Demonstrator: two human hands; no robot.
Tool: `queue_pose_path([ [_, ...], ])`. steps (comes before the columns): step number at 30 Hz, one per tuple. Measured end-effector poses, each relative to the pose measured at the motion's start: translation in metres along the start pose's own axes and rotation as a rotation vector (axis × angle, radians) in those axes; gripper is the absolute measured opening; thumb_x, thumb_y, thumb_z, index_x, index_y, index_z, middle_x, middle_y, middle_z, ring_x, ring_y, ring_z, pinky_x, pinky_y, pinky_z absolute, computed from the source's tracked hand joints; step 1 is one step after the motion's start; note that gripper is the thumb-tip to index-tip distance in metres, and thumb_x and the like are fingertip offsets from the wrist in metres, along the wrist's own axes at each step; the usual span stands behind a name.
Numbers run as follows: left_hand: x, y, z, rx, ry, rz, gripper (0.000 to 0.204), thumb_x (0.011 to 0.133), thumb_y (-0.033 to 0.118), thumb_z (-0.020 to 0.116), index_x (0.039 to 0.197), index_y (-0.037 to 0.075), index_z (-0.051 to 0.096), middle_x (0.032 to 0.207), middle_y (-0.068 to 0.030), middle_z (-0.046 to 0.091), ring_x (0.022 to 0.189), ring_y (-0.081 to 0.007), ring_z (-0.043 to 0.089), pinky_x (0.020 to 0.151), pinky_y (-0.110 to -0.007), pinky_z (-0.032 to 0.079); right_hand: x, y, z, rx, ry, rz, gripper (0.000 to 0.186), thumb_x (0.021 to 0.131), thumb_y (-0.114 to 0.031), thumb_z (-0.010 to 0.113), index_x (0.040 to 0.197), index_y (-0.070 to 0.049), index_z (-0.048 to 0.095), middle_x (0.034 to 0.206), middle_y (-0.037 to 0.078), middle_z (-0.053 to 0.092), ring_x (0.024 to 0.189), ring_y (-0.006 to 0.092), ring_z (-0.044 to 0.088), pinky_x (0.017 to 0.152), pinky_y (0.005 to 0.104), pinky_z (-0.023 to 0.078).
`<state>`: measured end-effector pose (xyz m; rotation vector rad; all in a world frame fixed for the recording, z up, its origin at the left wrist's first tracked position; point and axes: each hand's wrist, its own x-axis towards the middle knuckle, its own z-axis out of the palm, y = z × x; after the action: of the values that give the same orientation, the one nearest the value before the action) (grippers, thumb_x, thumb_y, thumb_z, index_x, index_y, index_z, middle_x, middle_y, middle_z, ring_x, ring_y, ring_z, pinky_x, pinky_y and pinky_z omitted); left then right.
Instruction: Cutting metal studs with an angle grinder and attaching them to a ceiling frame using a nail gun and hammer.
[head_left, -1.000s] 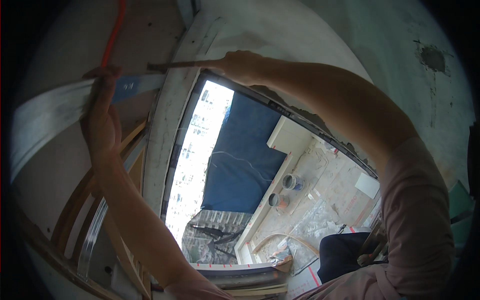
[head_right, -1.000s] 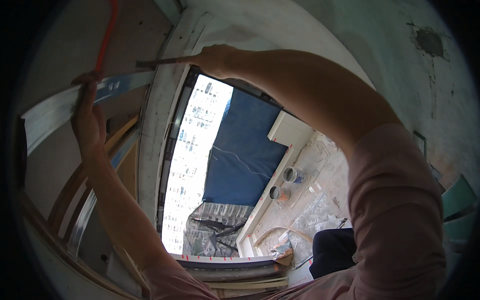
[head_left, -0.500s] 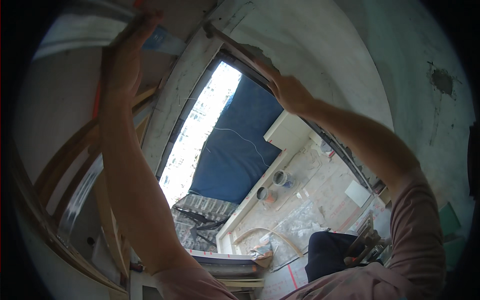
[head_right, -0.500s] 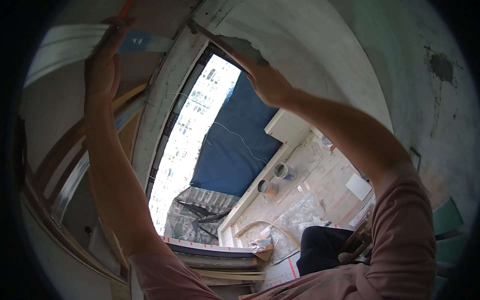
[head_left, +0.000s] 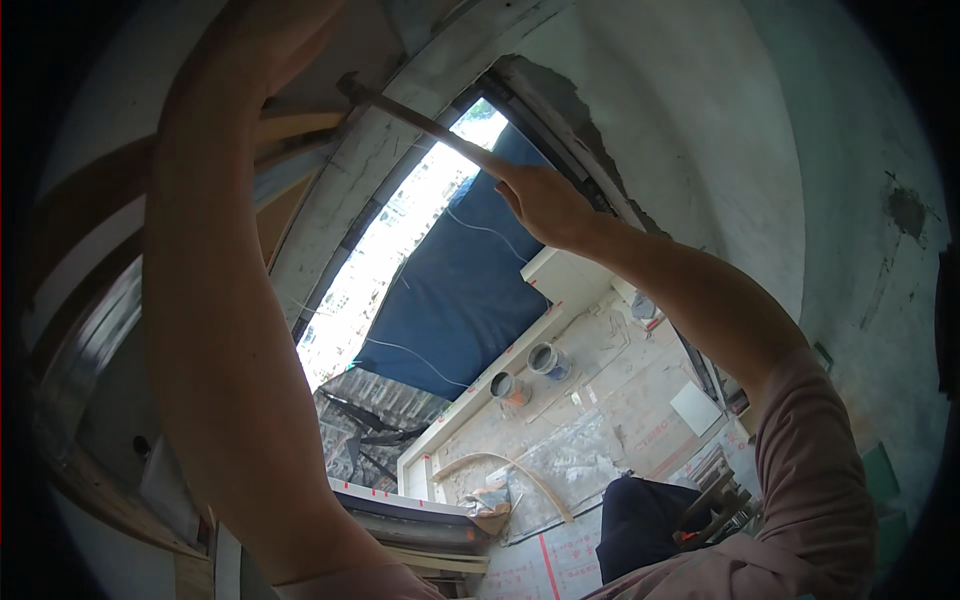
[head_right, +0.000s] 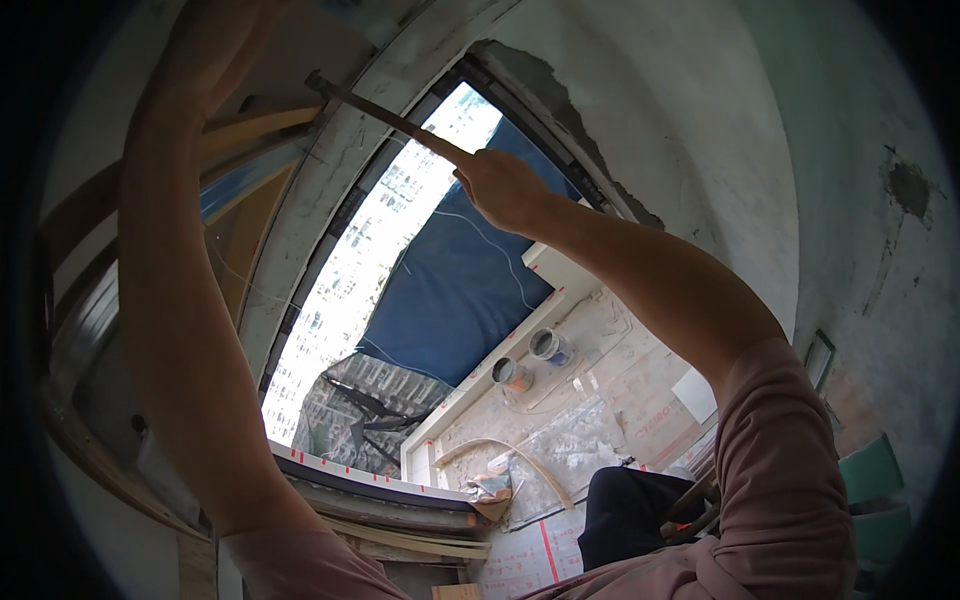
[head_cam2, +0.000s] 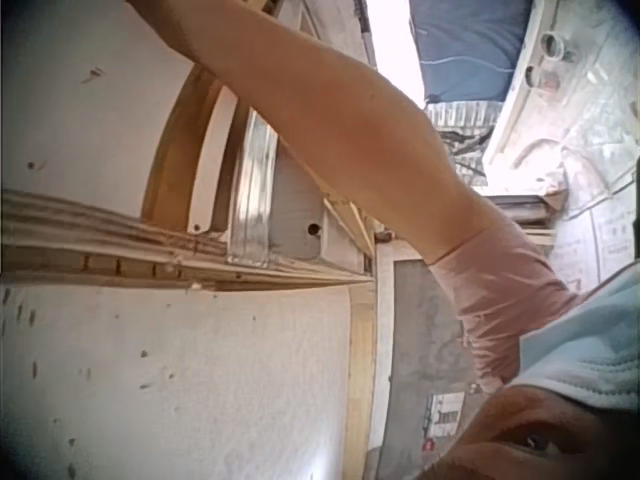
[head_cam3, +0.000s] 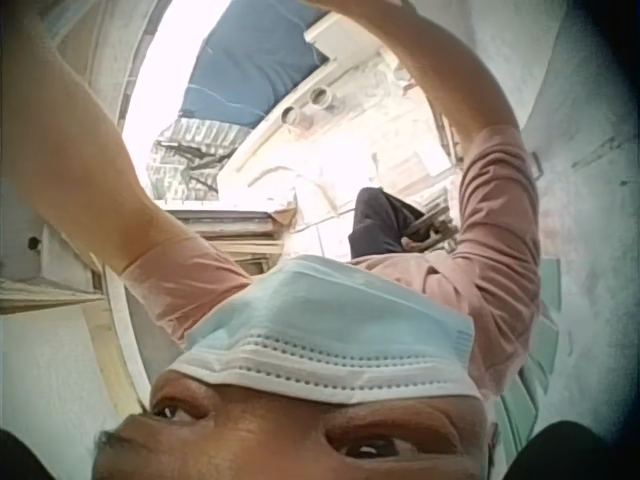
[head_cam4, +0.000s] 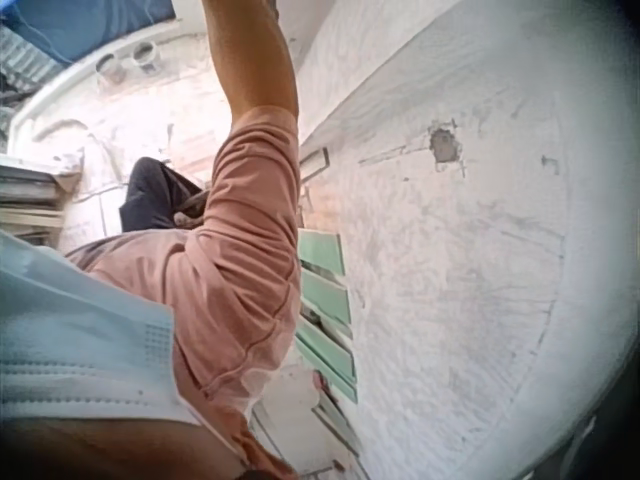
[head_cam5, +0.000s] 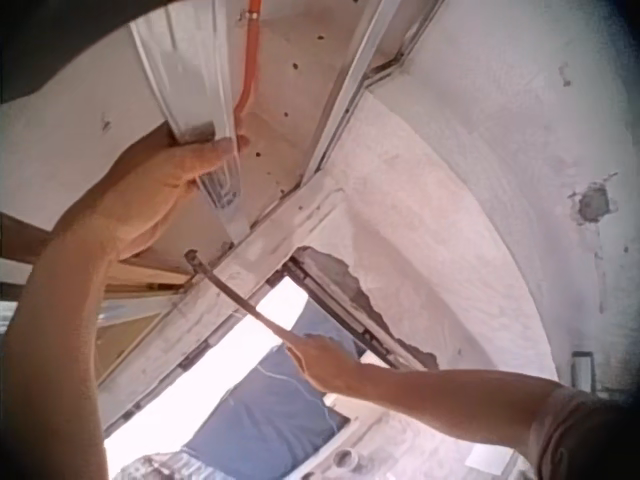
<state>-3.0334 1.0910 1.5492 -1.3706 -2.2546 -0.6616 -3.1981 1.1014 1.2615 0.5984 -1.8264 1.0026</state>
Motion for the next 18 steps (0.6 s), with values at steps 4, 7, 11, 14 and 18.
queue_pose_path([
  [4, 0.004, 0.003, -0.007, 0.036, -0.07, 0.075, 0.045, 0.097, 0.027, 0.067, 0.135, 0.004, 0.056, 0.129, -0.0083, 0.062, 0.125, -0.0198, 0.053, 0.111, -0.035, 0.034, 0.012, -0.002, 0.016, -0.068, 0.01, -0.002, 0.063, 0.103, -0.013, 0.051, 0.159, -0.021, 0.022, 0.079, 0.016, 0.065, 0.067, 0.0274, 0.065, 0.062, 0.0432, 0.054],
  [7, 0.005, -0.006, -0.002, 0.01, -0.108, 0.079, 0.046, 0.098, 0.028, 0.066, 0.135, 0.003, 0.056, 0.126, -0.0082, 0.063, 0.122, -0.02, 0.054, 0.111, -0.036, 0.033, 0.02, 0.018, 0.032, -0.182, -0.029, 0.005, 0.06, 0.104, -0.016, 0.049, 0.158, -0.022, 0.024, 0.08, 0.016, 0.065, 0.069, 0.0293, 0.065, 0.063, 0.044, 0.055],
  [11, -0.003, 0.003, -0.003, 0.078, -0.044, 0.067, 0.045, 0.099, 0.03, 0.064, 0.134, 0.002, 0.056, 0.123, -0.0078, 0.063, 0.119, -0.0195, 0.054, 0.109, -0.036, 0.035, 0.03, 0.0, 0.031, -0.126, -0.013, 0.012, 0.057, 0.106, -0.018, 0.047, 0.158, -0.024, 0.025, 0.081, 0.016, 0.065, 0.071, 0.0301, 0.065, 0.063, 0.0443, 0.055],
  [14, -0.006, -0.004, -0.001, 0.102, -0.048, 0.11, 0.044, 0.1, 0.03, 0.062, 0.134, 0.002, 0.056, 0.122, -0.0077, 0.063, 0.118, -0.0189, 0.054, 0.107, -0.036, 0.036, 0.021, -0.005, 0.024, -0.142, 0.011, -0.001, 0.057, 0.106, -0.018, 0.047, 0.158, -0.024, 0.025, 0.081, 0.016, 0.065, 0.07, 0.0297, 0.065, 0.063, 0.0438, 0.056],
  [18, -0.004, -0.003, -0.003, 0.098, -0.078, 0.098, 0.044, 0.1, 0.031, 0.063, 0.133, 0.003, 0.057, 0.121, -0.0073, 0.063, 0.117, -0.0184, 0.054, 0.107, -0.035, 0.036, 0.016, -0.004, 0.018, -0.239, -0.043, 0.002, 0.058, 0.106, -0.019, 0.047, 0.159, -0.025, 0.023, 0.082, 0.017, 0.066, 0.07, 0.03, 0.066, 0.063, 0.0435, 0.057],
])
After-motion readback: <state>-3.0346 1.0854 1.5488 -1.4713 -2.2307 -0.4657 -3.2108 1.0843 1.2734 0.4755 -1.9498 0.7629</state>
